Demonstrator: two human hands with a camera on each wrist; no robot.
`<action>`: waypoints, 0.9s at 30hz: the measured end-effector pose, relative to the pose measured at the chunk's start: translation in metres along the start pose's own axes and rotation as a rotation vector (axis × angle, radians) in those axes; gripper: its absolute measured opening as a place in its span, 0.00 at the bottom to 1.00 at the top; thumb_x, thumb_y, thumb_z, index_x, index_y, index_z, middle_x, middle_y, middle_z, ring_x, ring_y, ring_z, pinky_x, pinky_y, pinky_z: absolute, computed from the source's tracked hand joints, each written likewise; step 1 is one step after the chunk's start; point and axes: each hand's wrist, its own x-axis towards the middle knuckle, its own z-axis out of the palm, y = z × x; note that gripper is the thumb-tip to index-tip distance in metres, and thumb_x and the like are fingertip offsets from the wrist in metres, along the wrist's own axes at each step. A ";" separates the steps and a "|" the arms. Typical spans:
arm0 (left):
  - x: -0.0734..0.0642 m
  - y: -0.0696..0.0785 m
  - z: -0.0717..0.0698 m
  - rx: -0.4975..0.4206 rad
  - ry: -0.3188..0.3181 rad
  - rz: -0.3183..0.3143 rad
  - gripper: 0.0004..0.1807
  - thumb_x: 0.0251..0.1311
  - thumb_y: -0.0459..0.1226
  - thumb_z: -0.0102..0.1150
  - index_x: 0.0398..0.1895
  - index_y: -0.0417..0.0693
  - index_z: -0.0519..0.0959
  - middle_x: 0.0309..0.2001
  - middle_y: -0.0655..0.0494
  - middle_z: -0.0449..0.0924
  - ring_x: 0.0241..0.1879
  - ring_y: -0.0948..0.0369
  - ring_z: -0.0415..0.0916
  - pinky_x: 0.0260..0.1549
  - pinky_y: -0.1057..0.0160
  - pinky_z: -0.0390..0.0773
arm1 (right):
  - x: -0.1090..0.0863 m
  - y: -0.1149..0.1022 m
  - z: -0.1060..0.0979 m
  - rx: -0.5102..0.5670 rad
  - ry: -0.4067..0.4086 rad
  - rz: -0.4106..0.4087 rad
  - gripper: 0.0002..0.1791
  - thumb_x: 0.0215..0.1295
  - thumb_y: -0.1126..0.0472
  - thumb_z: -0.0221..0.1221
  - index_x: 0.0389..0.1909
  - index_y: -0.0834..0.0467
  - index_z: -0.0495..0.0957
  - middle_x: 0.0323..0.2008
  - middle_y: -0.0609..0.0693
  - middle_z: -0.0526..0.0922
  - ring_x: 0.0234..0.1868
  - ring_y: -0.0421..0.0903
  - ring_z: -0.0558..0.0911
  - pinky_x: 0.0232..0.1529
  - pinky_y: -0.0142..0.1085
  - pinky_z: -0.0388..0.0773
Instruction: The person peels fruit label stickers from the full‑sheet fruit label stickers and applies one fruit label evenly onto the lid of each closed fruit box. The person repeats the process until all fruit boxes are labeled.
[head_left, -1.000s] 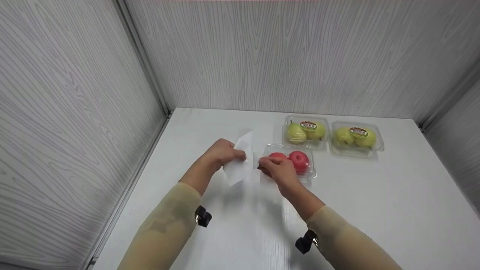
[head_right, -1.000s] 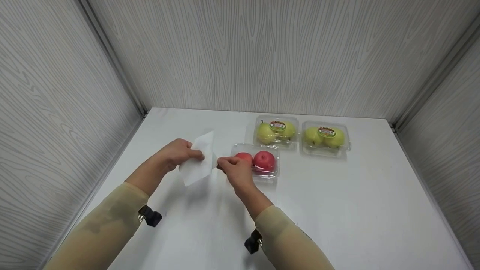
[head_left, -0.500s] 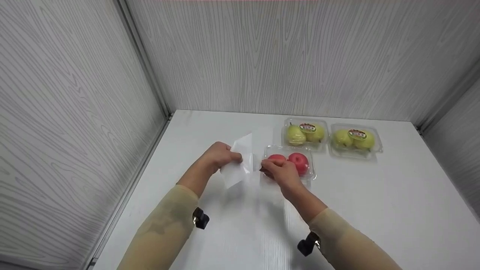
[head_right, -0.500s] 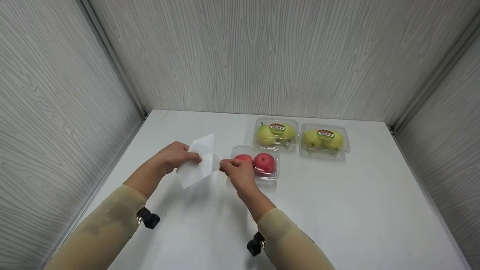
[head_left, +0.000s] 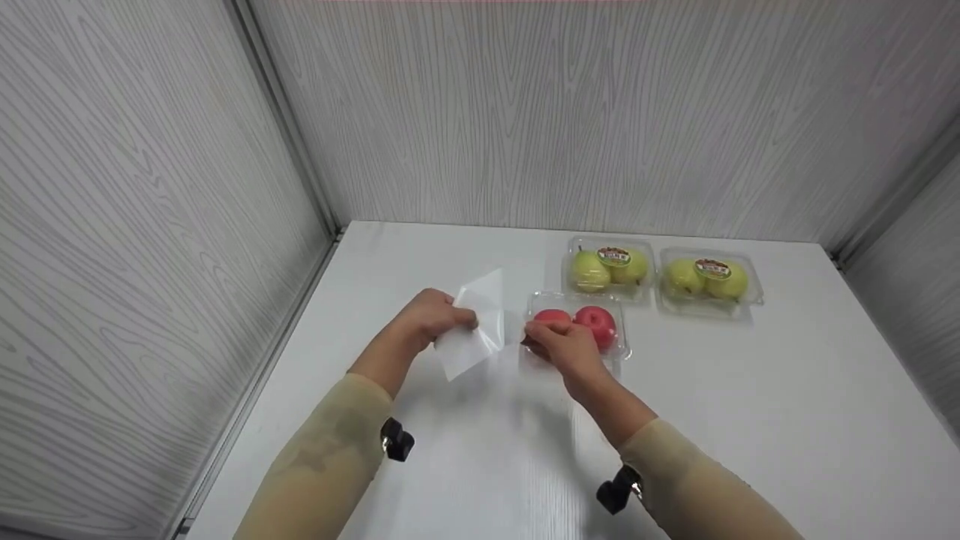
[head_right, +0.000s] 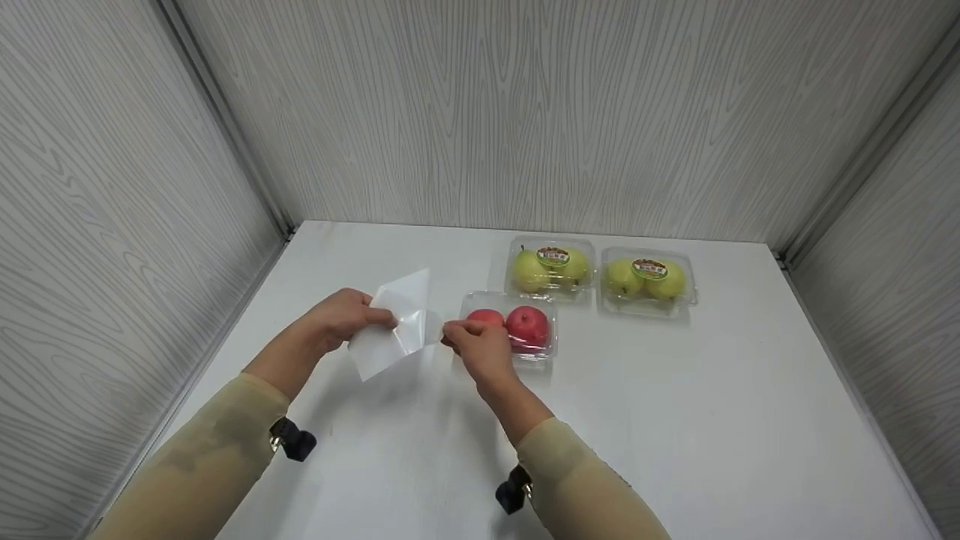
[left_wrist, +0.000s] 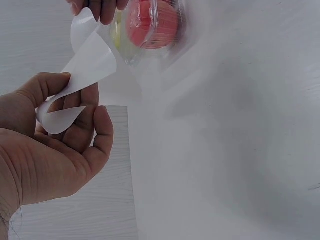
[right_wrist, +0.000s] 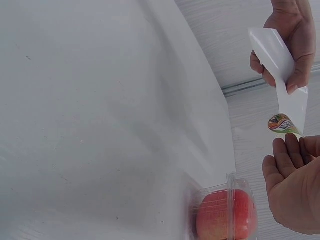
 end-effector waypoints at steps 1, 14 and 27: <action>0.000 -0.001 -0.001 0.001 0.001 0.001 0.17 0.58 0.35 0.68 0.47 0.34 0.80 0.46 0.44 0.85 0.42 0.52 0.85 0.39 0.58 0.86 | 0.000 0.000 0.000 -0.001 -0.001 0.002 0.12 0.72 0.67 0.65 0.50 0.71 0.87 0.36 0.56 0.90 0.39 0.46 0.90 0.49 0.35 0.86; 0.002 -0.011 -0.006 -0.006 0.028 -0.027 0.19 0.57 0.36 0.69 0.49 0.34 0.80 0.47 0.44 0.85 0.43 0.51 0.85 0.40 0.58 0.86 | 0.002 0.000 -0.003 -0.023 -0.005 0.022 0.10 0.72 0.65 0.66 0.47 0.66 0.89 0.38 0.57 0.90 0.44 0.51 0.91 0.52 0.37 0.86; 0.008 -0.020 -0.011 -0.024 0.030 -0.039 0.19 0.59 0.35 0.68 0.51 0.33 0.79 0.46 0.43 0.86 0.42 0.51 0.86 0.39 0.59 0.87 | 0.001 -0.001 -0.007 -0.012 0.005 0.006 0.13 0.72 0.67 0.64 0.50 0.72 0.86 0.34 0.54 0.89 0.37 0.47 0.90 0.50 0.38 0.86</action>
